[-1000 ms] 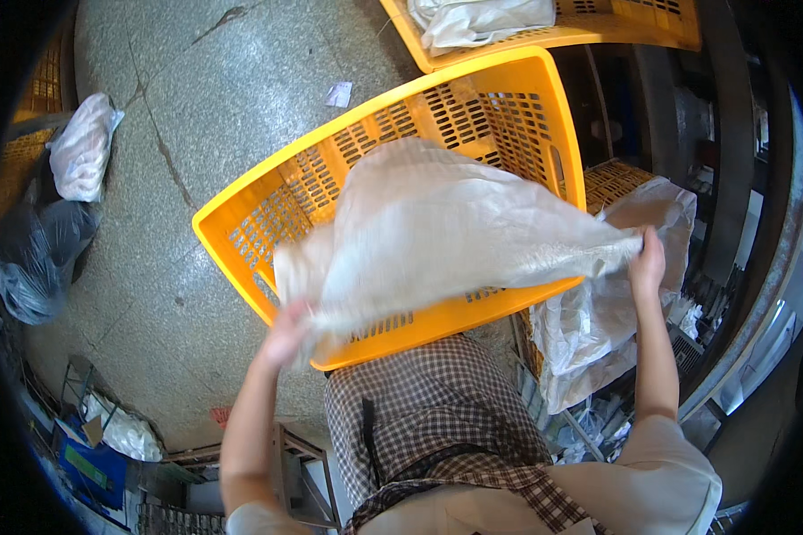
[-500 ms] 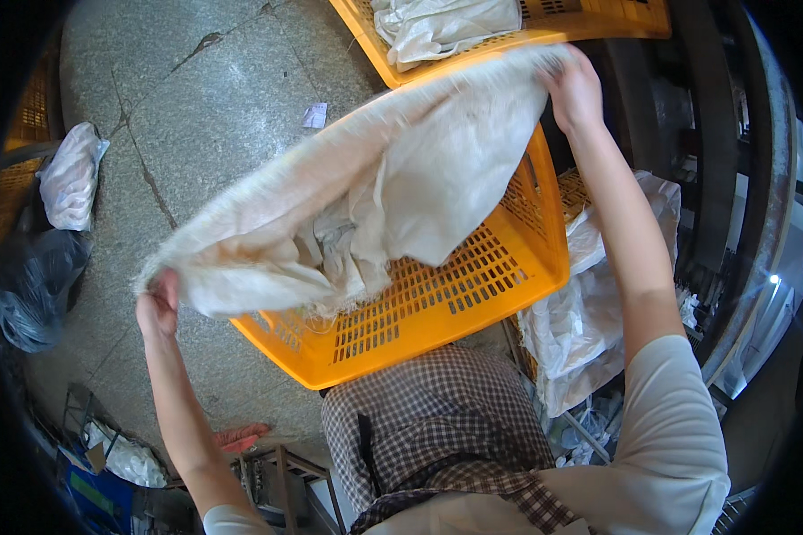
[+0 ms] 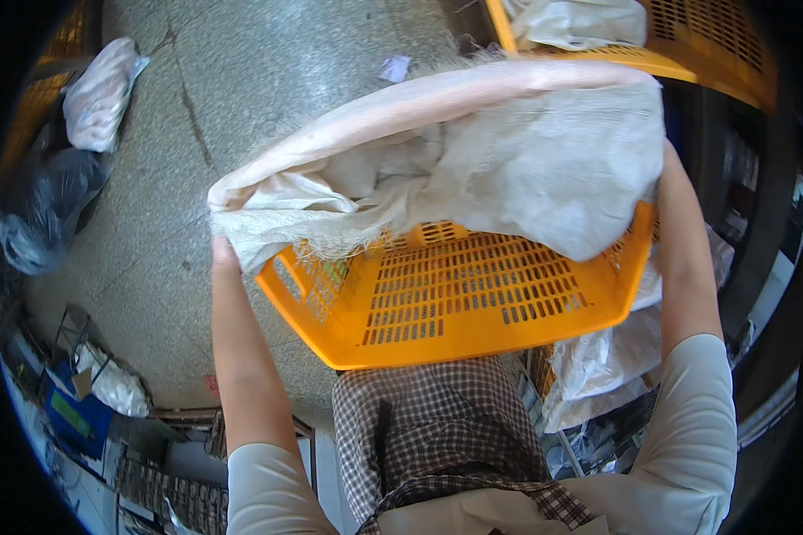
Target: The person repeatedly picks up white fabric pieces from yellow plastic baskets, unfolds them, and folds them by hand. The folded items are placed back into the baskets or onto a nearby table. The person also walks through the room and briefly operates a machine control lever.
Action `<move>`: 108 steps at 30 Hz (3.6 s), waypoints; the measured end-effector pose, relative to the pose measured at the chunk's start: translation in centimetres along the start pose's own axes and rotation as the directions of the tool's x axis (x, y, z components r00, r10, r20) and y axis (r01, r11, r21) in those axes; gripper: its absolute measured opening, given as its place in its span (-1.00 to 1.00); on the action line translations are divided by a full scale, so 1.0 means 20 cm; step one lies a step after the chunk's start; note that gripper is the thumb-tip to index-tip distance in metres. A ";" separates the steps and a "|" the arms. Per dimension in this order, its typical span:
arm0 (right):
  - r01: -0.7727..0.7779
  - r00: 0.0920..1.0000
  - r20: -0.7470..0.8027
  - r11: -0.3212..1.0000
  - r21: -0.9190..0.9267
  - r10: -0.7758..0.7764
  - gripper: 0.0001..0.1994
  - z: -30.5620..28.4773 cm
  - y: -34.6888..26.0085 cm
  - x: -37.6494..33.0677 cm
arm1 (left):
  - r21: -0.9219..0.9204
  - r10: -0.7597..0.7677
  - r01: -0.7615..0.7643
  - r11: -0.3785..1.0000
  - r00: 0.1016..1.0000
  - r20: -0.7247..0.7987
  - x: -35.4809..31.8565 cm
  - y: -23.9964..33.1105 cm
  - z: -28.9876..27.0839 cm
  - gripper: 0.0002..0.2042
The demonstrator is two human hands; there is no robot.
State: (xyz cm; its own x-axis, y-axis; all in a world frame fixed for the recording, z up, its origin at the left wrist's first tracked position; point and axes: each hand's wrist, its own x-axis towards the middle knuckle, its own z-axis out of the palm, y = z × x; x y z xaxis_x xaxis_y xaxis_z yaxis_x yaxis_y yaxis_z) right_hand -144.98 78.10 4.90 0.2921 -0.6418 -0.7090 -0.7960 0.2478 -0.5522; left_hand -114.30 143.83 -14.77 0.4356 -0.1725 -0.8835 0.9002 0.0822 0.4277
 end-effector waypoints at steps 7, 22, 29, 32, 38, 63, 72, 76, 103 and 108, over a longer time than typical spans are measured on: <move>0.169 0.914 -0.357 0.981 -0.100 -0.194 -0.65 -0.13 0.02 0.02 | 0.685 0.433 -0.197 0.702 0.881 -0.190 -0.25 -0.15 -0.24 -0.51; 0.413 0.621 0.488 -0.274 -0.869 -0.614 -0.45 0.52 -0.01 -0.58 | 0.492 0.105 -0.616 -0.616 0.555 0.826 -0.74 -0.18 0.06 -0.72; 0.484 0.713 0.473 -0.125 -0.866 -0.518 -0.73 -0.03 0.37 -1.19 | 0.720 -0.142 -0.272 -0.639 0.961 0.237 -1.26 -0.34 -0.56 -0.59; 0.333 0.847 0.310 -0.023 -0.943 -0.432 -0.81 -0.20 0.58 -1.37 | 0.769 -0.314 -0.398 -0.500 0.911 0.267 -1.22 -0.46 -0.50 -0.51; 0.101 0.963 -0.112 0.713 -0.694 -0.245 -0.77 -0.29 1.10 -1.24 | 0.645 -0.253 -0.404 -0.649 0.914 0.319 -1.26 -0.74 -0.42 -0.57; -0.271 0.905 -0.280 0.941 0.203 0.321 -0.59 -0.14 1.08 -1.38 | -0.041 -0.184 0.181 0.983 0.927 -0.326 -1.25 -1.26 -0.53 -0.58; -0.411 0.908 -0.041 0.906 0.100 0.416 -0.57 -0.22 0.95 -1.37 | 0.392 -0.159 0.206 0.897 0.976 -0.150 -0.90 -1.47 -0.89 -0.51; -0.404 0.911 -0.016 0.880 -0.251 0.413 -0.64 -0.29 0.93 -1.32 | 0.330 -0.223 0.284 0.900 0.952 -0.210 -0.83 -1.30 -0.92 -0.56; 0.361 0.633 -0.609 0.879 -0.313 -0.477 -0.71 -0.06 0.68 -0.76 | 0.809 0.440 -0.325 -0.489 0.709 0.551 -1.16 -0.48 -0.23 -0.43; 0.725 0.594 0.456 0.196 -0.660 -0.662 -0.62 0.52 0.39 -0.90 | 0.622 0.162 -0.493 -0.608 0.690 0.706 -0.72 -0.57 0.31 -0.51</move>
State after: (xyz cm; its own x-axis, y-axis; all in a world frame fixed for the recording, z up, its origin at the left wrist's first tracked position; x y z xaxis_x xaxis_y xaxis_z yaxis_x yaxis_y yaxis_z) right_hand -150.94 99.20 8.76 0.9426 -0.2144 -0.2559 -0.2942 -0.8959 -0.3329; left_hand -130.88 139.34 -5.70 0.4457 -0.7984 -0.4049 -0.7630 -0.5754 0.2947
